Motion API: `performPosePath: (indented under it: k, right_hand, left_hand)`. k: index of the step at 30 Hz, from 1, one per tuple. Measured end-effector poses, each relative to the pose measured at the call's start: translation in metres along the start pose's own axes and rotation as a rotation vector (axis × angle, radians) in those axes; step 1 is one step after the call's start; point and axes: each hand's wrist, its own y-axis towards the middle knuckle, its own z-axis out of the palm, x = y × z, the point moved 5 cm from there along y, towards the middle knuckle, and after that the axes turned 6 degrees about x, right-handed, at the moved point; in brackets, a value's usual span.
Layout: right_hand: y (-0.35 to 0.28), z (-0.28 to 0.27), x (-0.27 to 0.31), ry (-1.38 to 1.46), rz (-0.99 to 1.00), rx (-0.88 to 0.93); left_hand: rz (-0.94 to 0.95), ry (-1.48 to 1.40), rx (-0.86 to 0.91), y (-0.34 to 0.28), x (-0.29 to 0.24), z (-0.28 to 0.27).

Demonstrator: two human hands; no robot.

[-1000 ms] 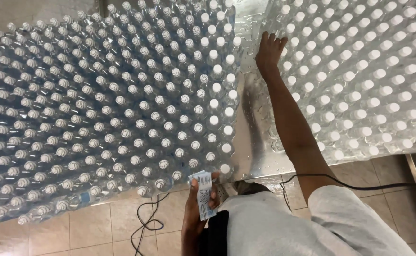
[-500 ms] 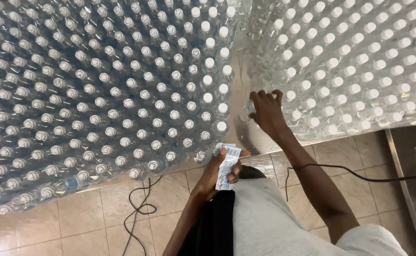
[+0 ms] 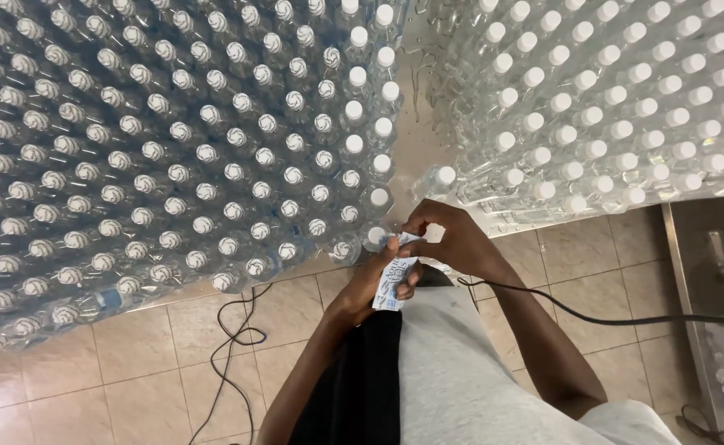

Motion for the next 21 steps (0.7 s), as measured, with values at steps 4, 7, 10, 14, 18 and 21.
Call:
performPosePath:
  k: [4, 7, 10, 14, 18, 21]
  right_hand:
    - [0.005, -0.012, 0.008, 0.120, 0.026, -0.026]
    - [0.003, -0.024, 0.002, 0.126, 0.073, -0.096]
    - [0.000, -0.039, -0.013, 0.118, 0.105, -0.163]
    - [0.009, -0.060, -0.043, 0.008, -0.094, -0.624]
    - [0.012, -0.044, -0.089, -0.004, -0.174, -0.816]
    - [-0.001, -0.029, -0.079, 0.006, -0.132, -0.803]
  left_hand:
    - [0.008, 0.063, 0.002, -0.007, -0.014, 0.013]
    - [-0.015, 0.111, 0.004, -0.010, -0.019, 0.018]
    - [0.007, 0.100, -0.019, -0.004, -0.013, 0.003]
    - [0.096, 0.113, -0.052, -0.001, -0.014, -0.019]
    - [0.133, 0.077, -0.036, -0.003, -0.017, -0.019]
    - [0.126, 0.090, -0.045, -0.001, -0.006, -0.032]
